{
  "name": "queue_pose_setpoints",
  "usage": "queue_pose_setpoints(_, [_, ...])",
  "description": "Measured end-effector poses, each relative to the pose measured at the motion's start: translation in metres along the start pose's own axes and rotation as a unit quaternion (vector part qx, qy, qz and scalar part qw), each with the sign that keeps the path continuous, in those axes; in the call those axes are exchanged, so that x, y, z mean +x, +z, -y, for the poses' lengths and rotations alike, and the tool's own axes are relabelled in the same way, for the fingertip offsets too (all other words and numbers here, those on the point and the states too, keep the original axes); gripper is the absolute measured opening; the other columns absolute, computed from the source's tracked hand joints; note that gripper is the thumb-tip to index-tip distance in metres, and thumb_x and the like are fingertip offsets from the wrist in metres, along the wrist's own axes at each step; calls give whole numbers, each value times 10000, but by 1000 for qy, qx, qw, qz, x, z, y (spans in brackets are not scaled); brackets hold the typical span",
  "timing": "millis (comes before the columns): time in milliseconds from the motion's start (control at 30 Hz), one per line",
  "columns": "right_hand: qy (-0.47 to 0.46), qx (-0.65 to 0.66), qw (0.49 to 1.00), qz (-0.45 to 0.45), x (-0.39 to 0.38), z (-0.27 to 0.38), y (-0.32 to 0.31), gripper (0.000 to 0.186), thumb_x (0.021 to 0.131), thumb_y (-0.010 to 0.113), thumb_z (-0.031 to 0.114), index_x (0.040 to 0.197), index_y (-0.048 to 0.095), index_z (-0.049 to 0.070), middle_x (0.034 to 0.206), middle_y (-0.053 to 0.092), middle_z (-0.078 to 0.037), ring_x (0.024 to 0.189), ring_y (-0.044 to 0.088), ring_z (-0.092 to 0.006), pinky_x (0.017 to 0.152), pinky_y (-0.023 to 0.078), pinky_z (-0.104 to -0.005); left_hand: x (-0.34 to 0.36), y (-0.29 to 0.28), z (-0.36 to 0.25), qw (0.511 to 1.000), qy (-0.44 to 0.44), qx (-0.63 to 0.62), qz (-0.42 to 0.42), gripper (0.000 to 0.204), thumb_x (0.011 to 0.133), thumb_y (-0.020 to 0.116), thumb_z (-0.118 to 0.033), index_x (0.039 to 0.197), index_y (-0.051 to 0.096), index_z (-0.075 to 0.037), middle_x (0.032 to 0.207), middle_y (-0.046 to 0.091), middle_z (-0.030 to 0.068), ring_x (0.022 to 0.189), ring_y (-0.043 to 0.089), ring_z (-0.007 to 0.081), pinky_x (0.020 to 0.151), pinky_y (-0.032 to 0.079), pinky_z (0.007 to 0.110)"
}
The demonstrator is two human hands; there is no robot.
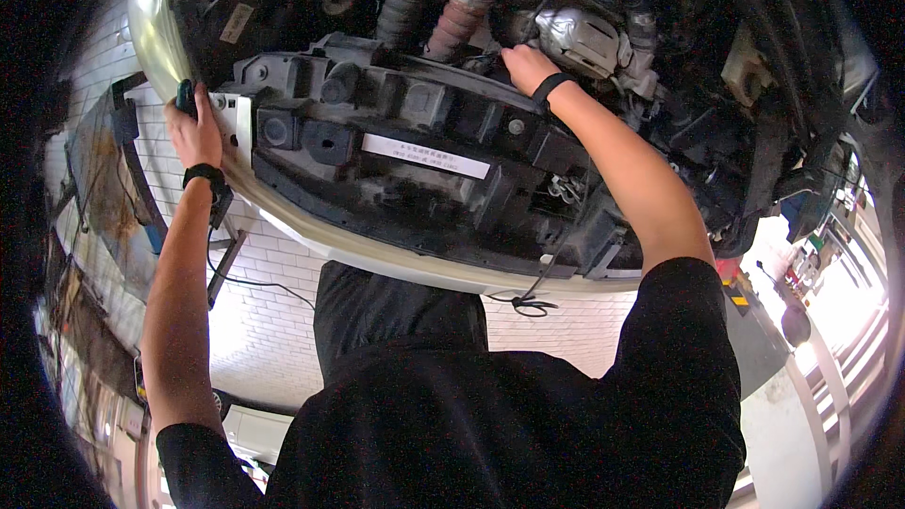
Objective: Use tools to loosen and tighten bolts inside the engine compartment of a car.
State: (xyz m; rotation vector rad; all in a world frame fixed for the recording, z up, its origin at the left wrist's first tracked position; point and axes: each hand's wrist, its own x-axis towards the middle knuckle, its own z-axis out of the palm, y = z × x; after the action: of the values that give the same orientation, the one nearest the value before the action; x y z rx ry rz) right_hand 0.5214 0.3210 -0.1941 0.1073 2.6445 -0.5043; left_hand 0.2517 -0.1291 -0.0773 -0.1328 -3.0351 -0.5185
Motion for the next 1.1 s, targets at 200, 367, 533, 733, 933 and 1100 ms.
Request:
queue_pose_setpoints(200, [10,-13,998,65,3,-1,1,207,834,503,-29,1016,599,-54,958,616,-265,916,633,-434,808,528,-489,-1,0,-1,1000,1,5,-1,616,906,581,-520,1169,537,35,1117,596,282,1068,564,435,910,432,465])
queue_pose_setpoints(367, [19,19,999,-22,-1,8,-3,211,834,503,-27,1022,596,-57,1017,604,-272,966,620,-433,834,524,-480,0,0,3,1000,13,11,-15,607,907,586,-512,1158,545,38,1087,608,290,1041,577,438,900,437,470])
queue_pose_setpoints(533, [35,-8,997,62,4,0,-1,200,838,502,-20,1005,604,-58,999,609,-267,949,624,-429,827,527,-479,0,0,0,1000,9,3,-9,595,906,593,-504,1148,544,37,1081,608,291,1036,575,443,898,437,471])
queue_pose_setpoints(733, [18,-10,999,30,4,2,5,192,838,503,-13,990,613,-54,974,616,-260,941,628,-426,816,530,-480,-1,0,1,1000,10,-6,-9,604,905,589,-511,1154,541,37,1086,597,289,1050,560,441,906,427,467])
queue_pose_setpoints(933, [34,1,999,-4,2,4,5,169,836,505,-5,962,608,-51,960,617,-261,920,631,-431,810,529,-488,-1,0,0,1000,10,5,-14,612,903,586,-514,1165,536,37,1079,598,293,1043,563,444,902,429,468])
queue_pose_setpoints(1100, [43,-3,996,78,6,-6,10,154,836,506,4,940,604,-53,944,614,-264,907,632,-432,797,525,-500,-1,-1,-2,1000,7,6,-10,617,901,580,-526,1152,533,35,1076,599,293,1036,564,445,899,430,470])
